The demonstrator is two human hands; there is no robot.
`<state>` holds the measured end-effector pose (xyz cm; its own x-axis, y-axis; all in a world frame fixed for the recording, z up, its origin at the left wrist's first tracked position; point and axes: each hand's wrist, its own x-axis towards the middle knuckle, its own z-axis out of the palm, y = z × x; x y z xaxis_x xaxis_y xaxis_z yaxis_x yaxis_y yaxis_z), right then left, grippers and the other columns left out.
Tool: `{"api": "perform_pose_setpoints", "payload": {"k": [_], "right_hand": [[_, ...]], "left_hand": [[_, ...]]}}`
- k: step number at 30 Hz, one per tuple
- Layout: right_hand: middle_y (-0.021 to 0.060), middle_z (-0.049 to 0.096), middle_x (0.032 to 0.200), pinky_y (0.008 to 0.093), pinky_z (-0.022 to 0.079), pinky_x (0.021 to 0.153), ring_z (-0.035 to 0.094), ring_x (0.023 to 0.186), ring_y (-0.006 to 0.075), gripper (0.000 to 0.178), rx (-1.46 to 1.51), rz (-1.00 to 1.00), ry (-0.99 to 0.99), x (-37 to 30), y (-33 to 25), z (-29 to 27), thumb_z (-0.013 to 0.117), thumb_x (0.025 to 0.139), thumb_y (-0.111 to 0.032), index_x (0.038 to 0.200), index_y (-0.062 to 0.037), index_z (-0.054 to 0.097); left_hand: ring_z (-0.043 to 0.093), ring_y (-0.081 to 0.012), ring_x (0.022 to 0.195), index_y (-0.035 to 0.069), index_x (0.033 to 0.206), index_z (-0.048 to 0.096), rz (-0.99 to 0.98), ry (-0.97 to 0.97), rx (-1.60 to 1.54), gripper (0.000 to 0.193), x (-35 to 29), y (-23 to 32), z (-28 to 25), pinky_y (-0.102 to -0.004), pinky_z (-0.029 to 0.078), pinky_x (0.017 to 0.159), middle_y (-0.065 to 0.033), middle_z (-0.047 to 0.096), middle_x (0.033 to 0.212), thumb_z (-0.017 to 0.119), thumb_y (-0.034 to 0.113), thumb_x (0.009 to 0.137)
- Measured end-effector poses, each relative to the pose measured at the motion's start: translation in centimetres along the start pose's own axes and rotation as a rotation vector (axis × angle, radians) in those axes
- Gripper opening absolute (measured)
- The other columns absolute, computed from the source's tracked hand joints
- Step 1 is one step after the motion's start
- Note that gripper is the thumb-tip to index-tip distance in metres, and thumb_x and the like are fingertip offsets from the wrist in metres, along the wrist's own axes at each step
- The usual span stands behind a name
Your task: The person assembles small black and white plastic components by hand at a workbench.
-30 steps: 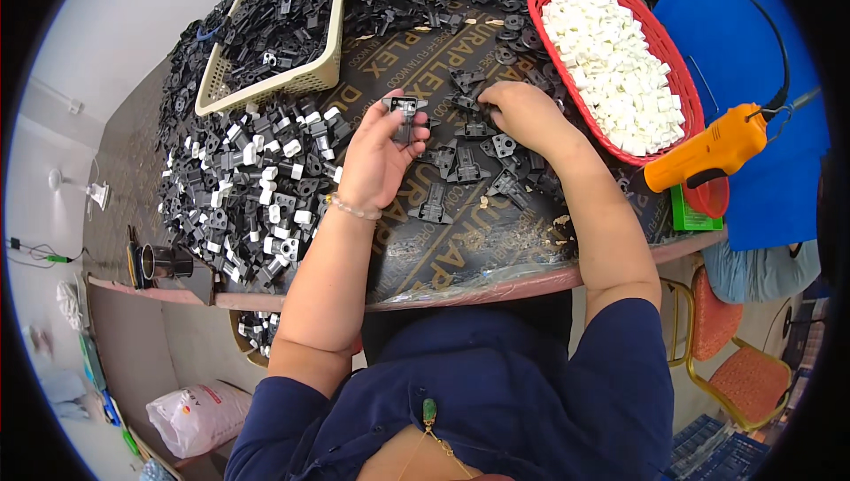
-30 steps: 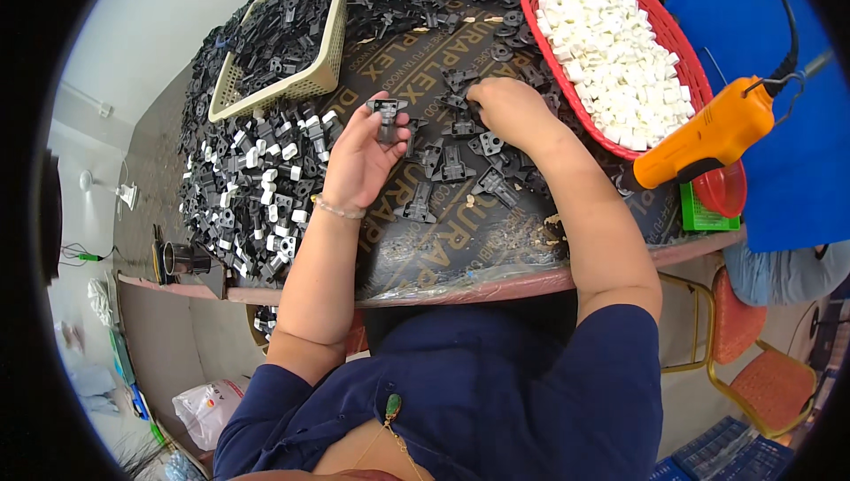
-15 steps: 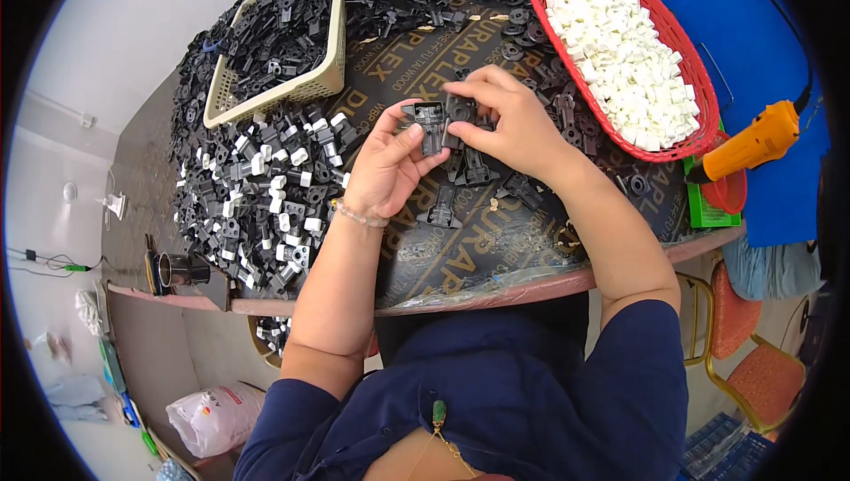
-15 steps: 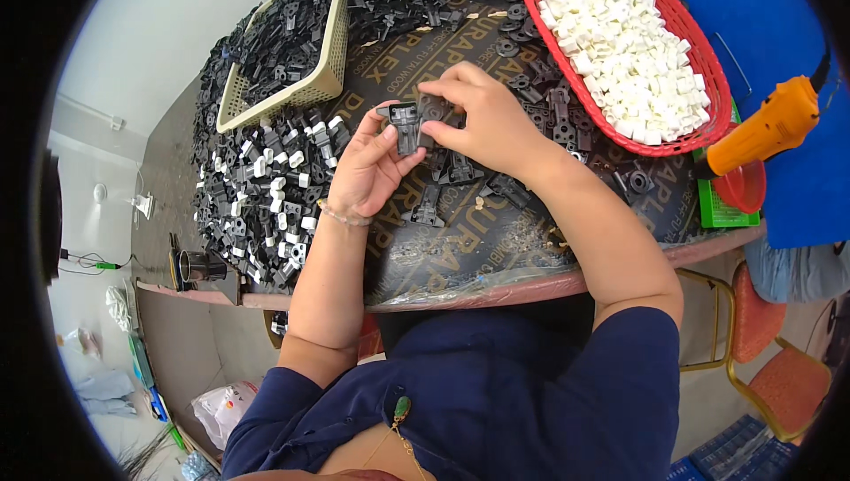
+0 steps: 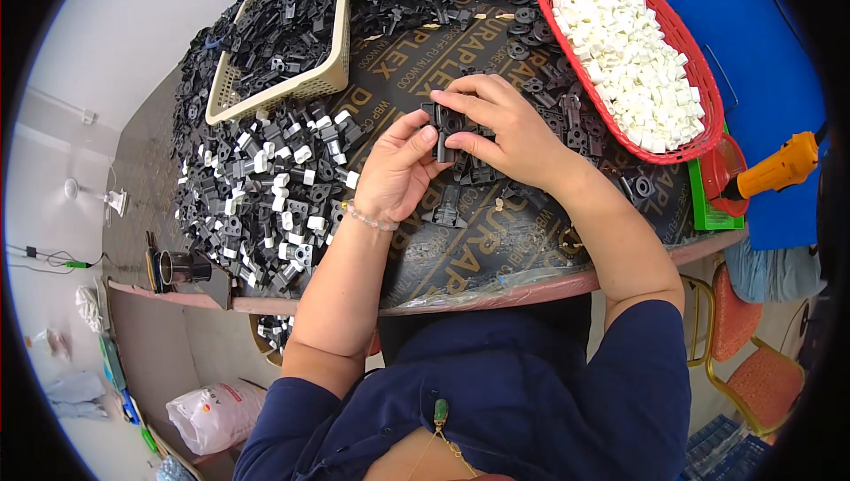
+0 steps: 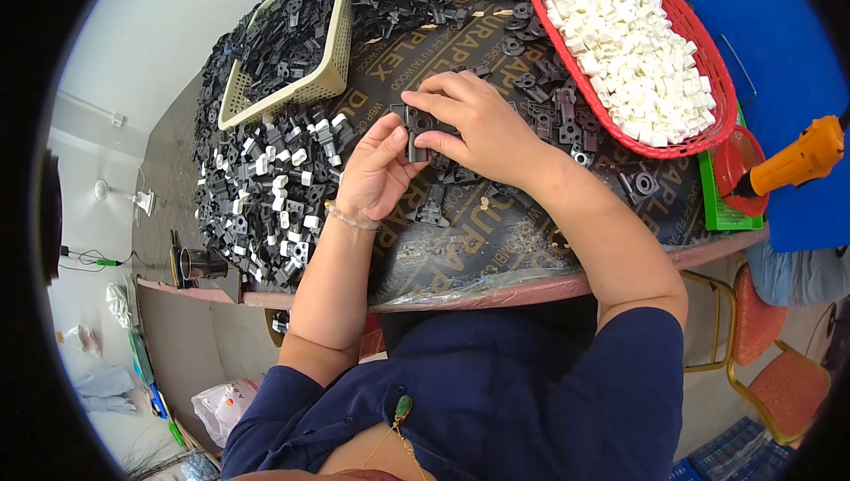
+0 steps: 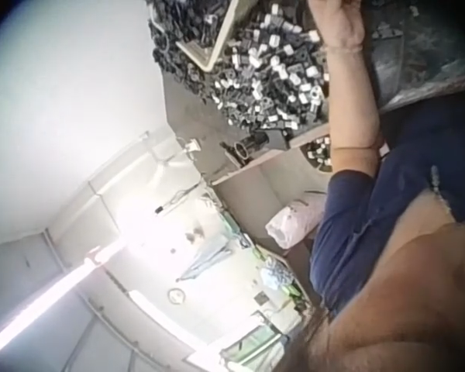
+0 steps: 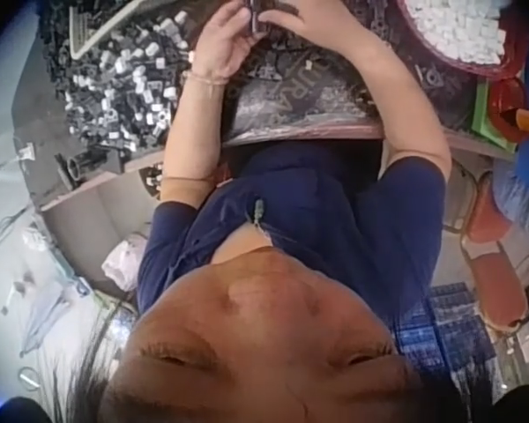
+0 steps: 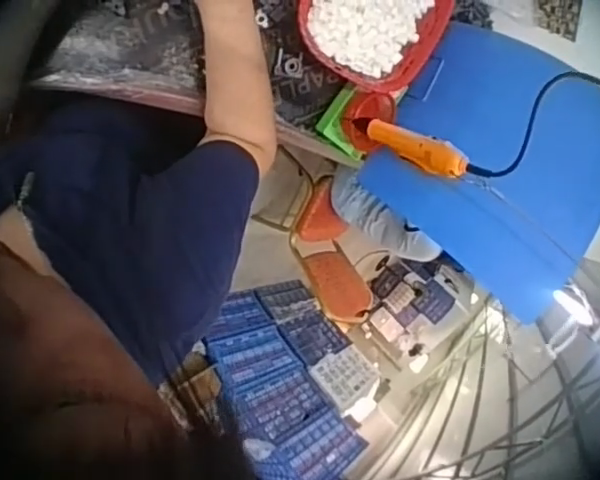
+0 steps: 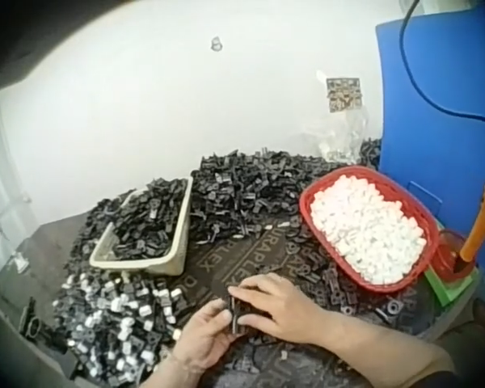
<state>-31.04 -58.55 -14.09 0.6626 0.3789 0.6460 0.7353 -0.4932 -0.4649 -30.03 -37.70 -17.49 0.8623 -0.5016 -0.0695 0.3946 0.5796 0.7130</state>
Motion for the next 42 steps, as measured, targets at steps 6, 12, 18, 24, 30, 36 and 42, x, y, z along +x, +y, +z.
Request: {"api": "perform_pose_setpoints", "payload": {"k": [6,12,18,24,30,36,42], "right_hand": [[0.0143,0.064,0.120,0.0421,0.048,0.094,0.060,0.108,0.0321,0.048,-0.037,0.016,0.052,0.1,-0.4,0.2,0.074,0.084,-0.021,0.127,-0.0034,0.063],[0.0172,0.064,0.123,0.0408,0.049,0.097,0.061,0.113,0.0325,0.041,0.008,0.103,0.013,-0.1,-0.2,-0.6,0.071,0.089,-0.017,0.126,-0.0010,0.063],[0.0019,0.068,0.095,0.0246,0.049,0.078,0.058,0.088,0.0062,0.032,0.514,0.649,-0.177,0.2,0.1,-1.4,0.071,0.092,-0.018,0.113,0.0058,0.066],[0.0028,0.069,0.093,0.0246,0.049,0.076,0.058,0.086,0.0060,0.026,0.546,0.646,-0.158,0.2,-0.2,-1.6,0.071,0.092,-0.015,0.109,0.0043,0.068],[0.0067,0.071,0.089,0.0291,0.051,0.074,0.065,0.083,0.0140,0.028,0.081,0.590,0.006,0.8,0.1,-5.8,0.075,0.088,-0.023,0.103,0.0003,0.070],[0.0213,0.069,0.093,0.0479,0.051,0.080,0.065,0.092,0.0399,0.019,-0.932,0.766,0.023,-4.3,8.2,-13.4,0.070,0.084,-0.014,0.097,-0.0013,0.065],[0.0220,0.068,0.091,0.0480,0.051,0.082,0.066,0.093,0.0395,0.018,-0.984,0.915,-0.070,-5.3,10.6,-14.4,0.065,0.083,-0.008,0.100,-0.0015,0.065]], "left_hand": [[0.068,-0.0174,0.102,0.005,0.128,0.059,0.007,0.004,-0.010,0.034,-0.3,0.2,0.6,-0.0361,0.059,0.090,-0.0097,0.068,0.116,0.065,0.004,0.095],[0.063,-0.0160,0.109,-0.007,0.138,0.049,0.124,-0.011,0.316,0.046,-0.2,-0.9,1.4,-0.0316,0.055,0.096,-0.0144,0.062,0.127,0.063,-0.005,0.094],[0.068,-0.0083,0.081,-0.004,0.114,0.066,0.291,0.177,0.930,0.025,0.0,-1.4,0.6,-0.0222,0.053,0.072,-0.0048,0.073,0.094,0.071,0.005,0.091],[0.065,-0.0076,0.079,-0.005,0.109,0.064,0.325,0.099,0.891,0.019,-0.7,-0.7,1.5,-0.0224,0.052,0.072,-0.0034,0.070,0.093,0.068,0.005,0.094],[0.065,-0.0093,0.078,-0.004,0.110,0.061,0.267,0.100,0.798,0.018,-0.8,-0.7,1.4,-0.0225,0.052,0.071,-0.0057,0.070,0.094,0.065,0.005,0.095],[0.066,-0.0183,0.097,0.004,0.104,0.064,0.179,0.038,0.152,0.013,0.0,-0.2,1.7,-0.0319,0.051,0.087,-0.0104,0.070,0.109,0.067,0.003,0.092],[0.065,-0.0197,0.092,0.009,0.125,0.054,0.134,0.006,0.032,0.038,-0.1,0.0,1.4,-0.0310,0.051,0.081,-0.0086,0.067,0.103,0.067,0.001,0.090]]}}
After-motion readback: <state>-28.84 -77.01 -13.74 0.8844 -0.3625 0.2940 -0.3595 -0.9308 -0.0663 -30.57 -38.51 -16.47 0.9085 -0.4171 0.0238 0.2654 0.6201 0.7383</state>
